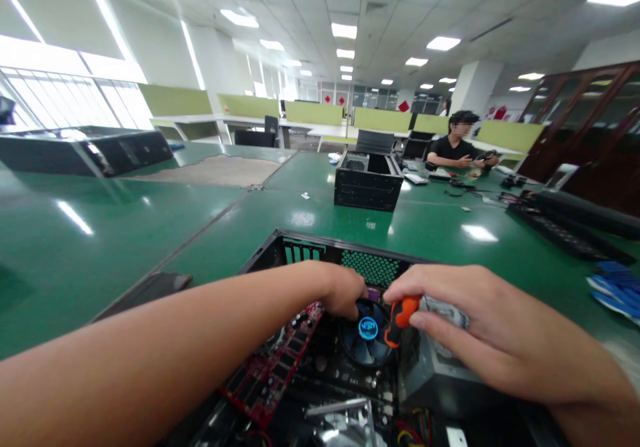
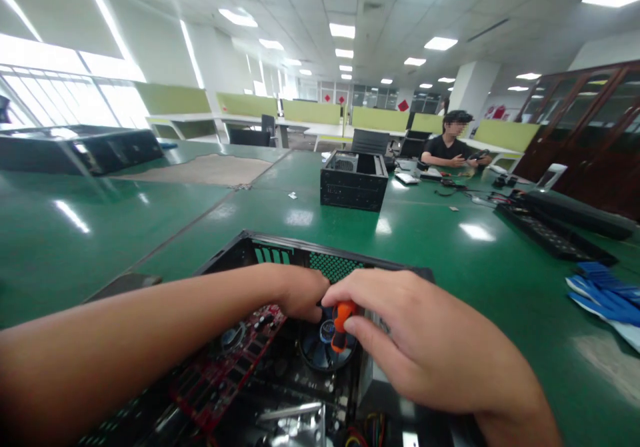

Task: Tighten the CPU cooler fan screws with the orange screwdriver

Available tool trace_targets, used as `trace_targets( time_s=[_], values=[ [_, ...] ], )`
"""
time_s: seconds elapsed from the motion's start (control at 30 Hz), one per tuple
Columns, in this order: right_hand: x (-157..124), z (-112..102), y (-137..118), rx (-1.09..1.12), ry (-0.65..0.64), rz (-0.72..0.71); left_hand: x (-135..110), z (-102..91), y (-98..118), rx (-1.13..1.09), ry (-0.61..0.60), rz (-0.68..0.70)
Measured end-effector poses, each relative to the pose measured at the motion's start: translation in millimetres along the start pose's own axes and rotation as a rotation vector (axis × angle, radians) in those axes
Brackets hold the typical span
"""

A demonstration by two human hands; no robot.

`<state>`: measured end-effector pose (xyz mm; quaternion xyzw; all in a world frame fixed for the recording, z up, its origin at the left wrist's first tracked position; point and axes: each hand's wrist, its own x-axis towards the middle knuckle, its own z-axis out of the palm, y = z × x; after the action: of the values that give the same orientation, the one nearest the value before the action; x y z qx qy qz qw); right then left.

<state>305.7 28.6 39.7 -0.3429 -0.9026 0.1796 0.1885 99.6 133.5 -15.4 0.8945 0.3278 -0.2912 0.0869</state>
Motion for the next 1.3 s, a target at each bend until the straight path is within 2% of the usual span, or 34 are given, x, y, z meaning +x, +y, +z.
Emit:
trace_targets(
  time_s=[0.07,0.17,0.33,0.47,1.03,1.2,1.3],
  values=[
    [2,-3,-4,0.045,-0.011,0.020,-4,-0.7,0,0.017,-0.006,0.003],
    [6,-6,-9,0.067,0.007,0.055,-4,1.8,-4,0.037,0.050,-0.014],
    [8,-8,-17,0.083,0.016,0.034,-2,8.2,-9,0.088,0.058,0.016],
    [7,-8,-22,0.110,-0.016,0.049,-5,11.2,-8,0.062,0.085,-0.040],
    [6,-7,-20,0.123,-0.004,0.069,-4,10.3,-8,0.004,0.052,-0.027],
    [6,-5,-19,0.092,0.023,0.136,-6,8.0,-5,0.025,0.035,-0.083],
    [7,-5,-19,0.105,0.023,0.112,-7,6.8,-3,0.042,0.031,-0.047]
  ],
)
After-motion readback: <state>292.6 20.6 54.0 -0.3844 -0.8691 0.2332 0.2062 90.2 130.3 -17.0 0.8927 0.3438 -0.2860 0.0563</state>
